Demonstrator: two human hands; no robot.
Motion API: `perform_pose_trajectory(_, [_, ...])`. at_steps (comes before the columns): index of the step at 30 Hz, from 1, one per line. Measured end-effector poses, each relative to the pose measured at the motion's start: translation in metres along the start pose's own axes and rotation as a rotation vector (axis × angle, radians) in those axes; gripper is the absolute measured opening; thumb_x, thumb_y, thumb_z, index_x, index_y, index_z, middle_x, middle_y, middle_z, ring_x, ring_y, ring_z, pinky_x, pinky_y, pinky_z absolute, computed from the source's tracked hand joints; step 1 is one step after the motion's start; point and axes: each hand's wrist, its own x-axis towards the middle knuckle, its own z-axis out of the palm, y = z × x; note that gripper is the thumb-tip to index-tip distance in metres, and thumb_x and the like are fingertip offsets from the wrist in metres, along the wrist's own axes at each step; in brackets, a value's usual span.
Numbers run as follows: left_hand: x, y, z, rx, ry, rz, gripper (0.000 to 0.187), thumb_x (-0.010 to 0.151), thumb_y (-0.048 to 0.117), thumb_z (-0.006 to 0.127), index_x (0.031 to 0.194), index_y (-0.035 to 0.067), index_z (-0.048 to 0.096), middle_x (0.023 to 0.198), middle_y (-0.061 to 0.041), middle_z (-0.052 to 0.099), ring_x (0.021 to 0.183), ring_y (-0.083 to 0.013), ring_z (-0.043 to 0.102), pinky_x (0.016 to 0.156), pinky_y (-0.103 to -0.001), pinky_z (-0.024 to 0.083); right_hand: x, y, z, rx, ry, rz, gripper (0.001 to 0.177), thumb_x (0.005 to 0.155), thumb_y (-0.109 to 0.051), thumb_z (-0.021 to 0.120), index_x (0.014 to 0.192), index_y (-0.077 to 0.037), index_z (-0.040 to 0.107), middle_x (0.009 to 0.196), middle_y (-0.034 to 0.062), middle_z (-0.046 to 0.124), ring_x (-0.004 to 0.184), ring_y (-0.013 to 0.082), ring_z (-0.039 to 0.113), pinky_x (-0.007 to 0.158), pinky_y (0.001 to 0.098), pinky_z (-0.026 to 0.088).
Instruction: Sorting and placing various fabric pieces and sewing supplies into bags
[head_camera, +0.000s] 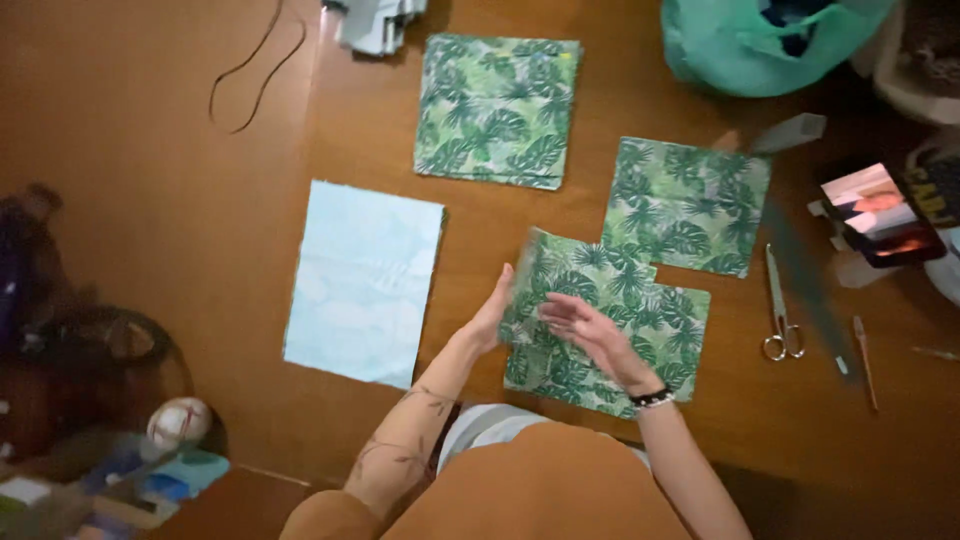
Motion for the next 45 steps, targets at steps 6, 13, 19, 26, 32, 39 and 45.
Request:
perform_pose_trajectory(6, [0.042,-0.058,-0.067,0.042,0.199,-0.01,0.055,0.086,0.039,0.086,0.126,0.006,0.068,0.109,-0.019,0.073,0.097,-0.0299,0.073,0.074,-0.047,0.062,0.003,0.054,-0.027,-0.318,0.347,-0.129,0.031,0.09,-0.012,0.076,0.12,-0.003,0.07,0.103,0.0102,0.073,0.092,0.0172,0.069,0.083,0.0303,0.058])
perform_pose_trajectory(13, [0.03,-0.047,-0.035,0.608,0.492,0.127,0.045,0.075,0.053,0.084,0.099,0.016,0.077,0.092,-0.012,0.076,0.1,-0.0344,0.072,0.084,-0.046,0.055,-0.021,0.082,-0.096,-0.539,0.849,-0.42,0.018,0.091,-0.006,0.078,0.106,-0.006,0.07,0.092,0.0084,0.067,0.084,0.0152,0.061,0.074,0.0285,0.054])
perform_pose_trajectory(19, [0.018,-0.033,-0.028,0.579,0.48,0.107,0.043,0.071,0.052,0.087,0.095,0.018,0.078,0.088,-0.004,0.077,0.095,-0.0272,0.074,0.084,-0.042,0.057,-0.021,0.077,-0.131,-0.864,1.072,-0.116,0.043,0.086,-0.054,0.086,0.114,-0.023,0.073,0.096,-0.0031,0.075,0.09,0.0119,0.071,0.077,0.0308,0.056])
perform_pose_trajectory(26, [0.037,-0.042,-0.044,0.699,0.478,0.119,0.048,0.077,0.048,0.082,0.108,0.011,0.075,0.104,-0.017,0.075,0.111,-0.0395,0.067,0.094,-0.051,0.053,-0.01,0.078,-0.139,-0.892,0.97,-0.063,0.051,0.066,-0.036,0.094,0.108,-0.019,0.072,0.081,-0.0051,0.072,0.073,0.0093,0.07,0.072,0.0272,0.054])
perform_pose_trajectory(32, [-0.01,-0.025,-0.044,0.51,0.448,0.325,0.038,0.078,0.039,0.084,0.103,0.012,0.075,0.094,-0.012,0.075,0.098,-0.0281,0.068,0.084,-0.044,0.055,-0.009,0.08,-0.114,-0.633,0.787,-0.15,0.031,0.088,-0.028,0.084,0.105,-0.007,0.07,0.081,0.0018,0.062,0.077,0.015,0.059,0.073,0.0294,0.047])
perform_pose_trajectory(39, [-0.125,0.018,-0.135,-0.258,0.867,0.487,0.037,0.078,0.026,0.091,0.104,0.009,0.072,0.085,-0.007,0.073,0.075,-0.0184,0.072,0.064,-0.038,0.061,0.009,0.099,-0.069,-0.47,0.593,-0.162,0.02,0.101,-0.023,0.069,0.116,-0.009,0.068,0.096,-0.0023,0.066,0.084,0.0058,0.062,0.076,0.0193,0.055])
perform_pose_trajectory(45, [-0.112,-0.089,-0.238,-0.726,1.184,0.629,0.037,0.08,0.024,0.09,0.107,0.007,0.07,0.09,-0.015,0.074,0.077,-0.0268,0.075,0.066,-0.043,0.064,0.018,0.08,0.008,-0.651,0.413,-0.162,0.021,0.09,-0.016,0.08,0.11,-0.01,0.075,0.087,0.0055,0.069,0.078,0.0108,0.061,0.073,0.0275,0.055])
